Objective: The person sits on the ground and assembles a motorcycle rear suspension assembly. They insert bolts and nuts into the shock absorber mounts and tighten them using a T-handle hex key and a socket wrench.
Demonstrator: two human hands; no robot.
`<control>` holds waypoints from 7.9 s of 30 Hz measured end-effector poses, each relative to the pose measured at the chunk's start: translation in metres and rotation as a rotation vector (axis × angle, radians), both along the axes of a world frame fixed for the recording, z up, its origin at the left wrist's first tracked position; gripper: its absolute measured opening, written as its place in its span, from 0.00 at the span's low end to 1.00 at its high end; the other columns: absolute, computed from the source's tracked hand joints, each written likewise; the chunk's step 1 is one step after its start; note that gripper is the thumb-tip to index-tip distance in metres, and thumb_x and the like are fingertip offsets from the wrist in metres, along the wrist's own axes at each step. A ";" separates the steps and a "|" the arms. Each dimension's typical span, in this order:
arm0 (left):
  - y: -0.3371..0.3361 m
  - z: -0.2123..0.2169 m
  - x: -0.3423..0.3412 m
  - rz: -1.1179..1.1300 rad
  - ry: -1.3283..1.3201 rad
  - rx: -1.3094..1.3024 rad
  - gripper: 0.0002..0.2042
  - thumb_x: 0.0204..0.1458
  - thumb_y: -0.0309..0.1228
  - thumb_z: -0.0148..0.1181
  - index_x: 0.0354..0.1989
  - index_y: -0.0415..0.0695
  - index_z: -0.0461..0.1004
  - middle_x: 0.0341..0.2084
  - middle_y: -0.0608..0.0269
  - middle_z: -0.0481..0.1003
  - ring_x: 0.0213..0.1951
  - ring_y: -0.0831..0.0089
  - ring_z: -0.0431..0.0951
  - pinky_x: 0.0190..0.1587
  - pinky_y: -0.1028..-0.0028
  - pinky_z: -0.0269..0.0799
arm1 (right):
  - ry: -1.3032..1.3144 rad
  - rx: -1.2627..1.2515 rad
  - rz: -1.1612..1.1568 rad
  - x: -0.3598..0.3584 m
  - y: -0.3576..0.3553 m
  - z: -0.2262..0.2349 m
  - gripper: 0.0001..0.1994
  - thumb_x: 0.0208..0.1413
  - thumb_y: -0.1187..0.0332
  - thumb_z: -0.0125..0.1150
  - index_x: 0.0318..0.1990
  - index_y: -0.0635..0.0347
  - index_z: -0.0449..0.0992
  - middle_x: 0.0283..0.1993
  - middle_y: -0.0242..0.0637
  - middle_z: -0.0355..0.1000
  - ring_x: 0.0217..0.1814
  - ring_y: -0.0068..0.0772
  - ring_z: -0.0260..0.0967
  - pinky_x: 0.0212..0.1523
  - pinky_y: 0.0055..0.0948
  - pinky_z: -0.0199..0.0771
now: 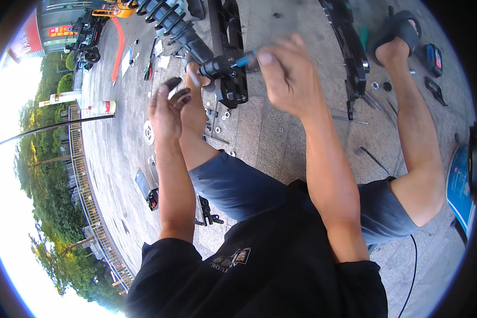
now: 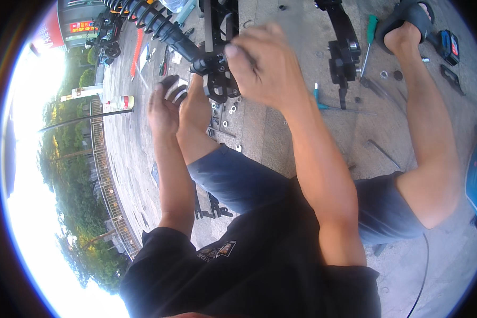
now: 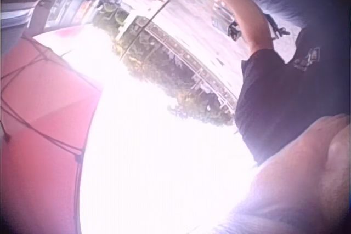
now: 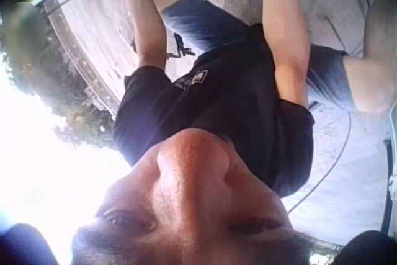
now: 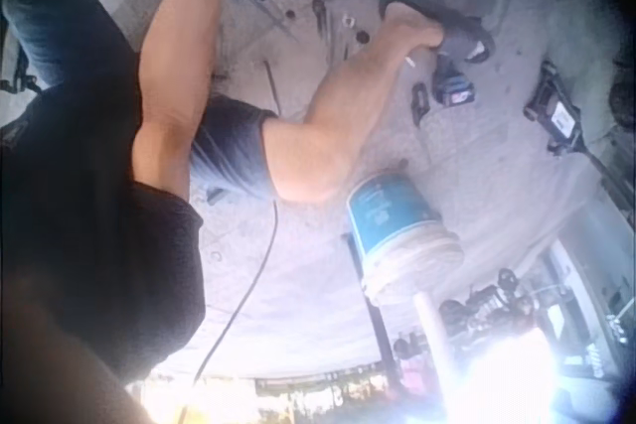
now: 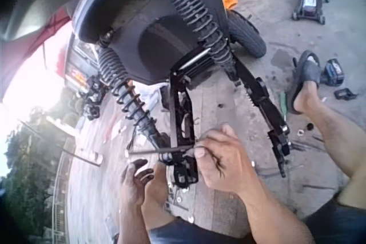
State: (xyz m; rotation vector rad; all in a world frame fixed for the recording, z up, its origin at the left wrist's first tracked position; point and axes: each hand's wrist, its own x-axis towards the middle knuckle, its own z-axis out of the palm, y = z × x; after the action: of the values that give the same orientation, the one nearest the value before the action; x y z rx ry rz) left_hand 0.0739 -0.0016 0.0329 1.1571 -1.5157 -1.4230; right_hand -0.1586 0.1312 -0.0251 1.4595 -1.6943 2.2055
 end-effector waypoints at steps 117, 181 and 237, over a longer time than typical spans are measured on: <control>0.041 -0.102 -0.017 -0.220 0.143 0.328 0.12 0.59 0.29 0.51 0.49 0.39 0.67 0.42 0.58 0.75 0.39 0.71 0.78 0.38 0.73 0.75 | -0.401 0.408 0.162 0.013 0.022 -0.029 0.27 0.50 0.73 0.62 0.60 0.62 0.65 0.31 0.43 0.75 0.31 0.34 0.75 0.36 0.28 0.73; 0.024 -0.033 -0.070 0.049 0.050 -0.231 0.24 0.60 0.38 0.49 0.62 0.41 0.58 0.50 0.56 0.69 0.48 0.72 0.69 0.52 0.75 0.64 | 0.469 0.387 -0.114 0.003 -0.021 -0.013 0.11 0.52 0.59 0.56 0.31 0.56 0.78 0.29 0.40 0.75 0.32 0.40 0.74 0.32 0.35 0.75; 0.148 0.030 -0.095 -0.333 -0.416 -0.757 0.08 0.54 0.21 0.54 0.39 0.29 0.74 0.31 0.50 0.79 0.40 0.66 0.79 0.46 0.70 0.72 | 0.286 0.507 0.011 -0.001 -0.019 -0.004 0.14 0.54 0.57 0.57 0.26 0.58 0.77 0.25 0.40 0.74 0.29 0.41 0.75 0.29 0.37 0.76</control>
State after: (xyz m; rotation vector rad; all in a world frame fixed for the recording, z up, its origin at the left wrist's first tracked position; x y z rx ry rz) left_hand -0.0213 0.1464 0.0624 0.7593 -2.3455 -0.6672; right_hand -0.1599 0.1122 -0.0296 1.7685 -2.2287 1.5273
